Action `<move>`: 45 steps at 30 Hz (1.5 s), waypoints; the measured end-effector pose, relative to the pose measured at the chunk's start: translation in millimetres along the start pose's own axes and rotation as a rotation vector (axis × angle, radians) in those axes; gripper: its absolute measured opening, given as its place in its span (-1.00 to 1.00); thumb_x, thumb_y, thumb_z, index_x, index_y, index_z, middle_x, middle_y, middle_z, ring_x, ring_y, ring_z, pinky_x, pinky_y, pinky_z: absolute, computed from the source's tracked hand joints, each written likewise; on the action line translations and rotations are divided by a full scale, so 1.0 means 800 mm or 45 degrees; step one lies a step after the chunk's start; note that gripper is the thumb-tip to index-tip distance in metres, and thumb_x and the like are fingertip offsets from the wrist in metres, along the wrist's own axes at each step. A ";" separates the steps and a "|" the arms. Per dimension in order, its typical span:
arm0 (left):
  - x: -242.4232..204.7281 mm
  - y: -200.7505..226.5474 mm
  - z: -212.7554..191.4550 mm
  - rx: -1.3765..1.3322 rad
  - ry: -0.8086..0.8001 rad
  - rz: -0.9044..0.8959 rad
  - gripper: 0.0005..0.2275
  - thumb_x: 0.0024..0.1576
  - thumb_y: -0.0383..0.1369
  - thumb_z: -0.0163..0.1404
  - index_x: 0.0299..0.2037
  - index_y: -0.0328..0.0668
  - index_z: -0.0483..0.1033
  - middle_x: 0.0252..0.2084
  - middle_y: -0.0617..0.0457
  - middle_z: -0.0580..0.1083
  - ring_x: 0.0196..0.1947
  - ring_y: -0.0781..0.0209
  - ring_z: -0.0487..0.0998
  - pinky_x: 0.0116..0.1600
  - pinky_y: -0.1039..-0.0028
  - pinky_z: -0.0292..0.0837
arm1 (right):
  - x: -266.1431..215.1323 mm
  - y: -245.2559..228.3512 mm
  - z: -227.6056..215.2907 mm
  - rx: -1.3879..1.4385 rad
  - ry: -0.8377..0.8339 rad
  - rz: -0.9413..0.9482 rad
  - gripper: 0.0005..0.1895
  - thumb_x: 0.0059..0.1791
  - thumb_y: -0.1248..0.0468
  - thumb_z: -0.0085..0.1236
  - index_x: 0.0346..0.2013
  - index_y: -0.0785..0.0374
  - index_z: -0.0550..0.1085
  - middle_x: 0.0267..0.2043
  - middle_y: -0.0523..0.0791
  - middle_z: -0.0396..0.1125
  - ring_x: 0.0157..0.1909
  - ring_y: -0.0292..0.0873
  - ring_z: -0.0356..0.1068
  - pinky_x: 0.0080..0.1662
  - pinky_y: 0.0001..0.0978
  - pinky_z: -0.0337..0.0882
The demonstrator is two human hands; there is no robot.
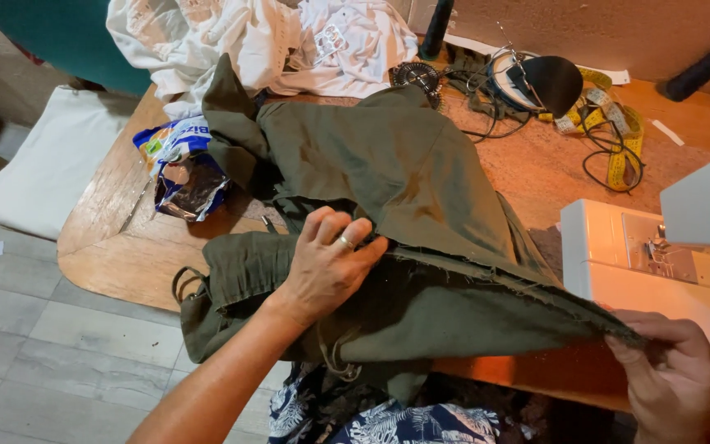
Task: Inspecting a green garment for quality, checking seams and fabric integrity on a sewing table.
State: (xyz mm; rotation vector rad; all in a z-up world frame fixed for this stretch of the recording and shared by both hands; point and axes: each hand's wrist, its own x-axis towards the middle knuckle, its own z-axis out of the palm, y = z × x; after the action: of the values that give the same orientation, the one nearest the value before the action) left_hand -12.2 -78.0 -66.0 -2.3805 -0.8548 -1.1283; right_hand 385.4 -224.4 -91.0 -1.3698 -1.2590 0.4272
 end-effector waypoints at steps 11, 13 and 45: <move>0.027 -0.036 0.002 -0.509 -0.187 0.004 -0.97 0.10 -0.54 0.10 -0.35 -0.21 0.56 -0.09 0.11 0.53 0.20 -0.06 0.42 0.31 -0.03 0.14 | 0.010 -0.025 0.013 0.155 -0.058 -0.038 -0.82 -0.01 0.46 0.10 -0.18 0.31 0.29 -0.06 0.15 0.38 0.02 0.02 0.47 0.23 -0.15 0.53; 0.041 -0.047 -0.014 -0.681 -0.173 -0.047 -0.98 0.11 -0.53 0.10 -0.31 -0.24 0.56 -0.14 0.10 0.55 0.13 -0.06 0.48 0.27 0.01 0.19 | 0.013 -0.020 0.010 0.180 -0.081 -0.044 -0.82 -0.02 0.45 0.09 -0.18 0.29 0.30 -0.08 0.14 0.38 0.00 -0.01 0.46 0.26 -0.13 0.52; 0.061 -0.055 -0.011 -0.950 -0.553 -0.518 -0.93 0.06 -0.36 0.08 -0.30 0.03 0.61 -0.44 0.19 0.59 -0.33 0.18 0.48 -0.12 0.39 0.33 | 0.052 -0.208 0.109 -0.855 -0.259 0.114 -0.17 -0.13 0.44 0.23 0.44 0.46 0.19 0.46 0.17 0.06 0.44 0.28 0.01 -0.07 0.34 0.48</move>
State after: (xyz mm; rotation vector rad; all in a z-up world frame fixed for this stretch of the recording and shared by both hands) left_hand -22.2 -32.2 -18.8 -3.2518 -1.2743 -1.2538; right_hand 257.7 -188.3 48.1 -1.9888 -1.5936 0.2088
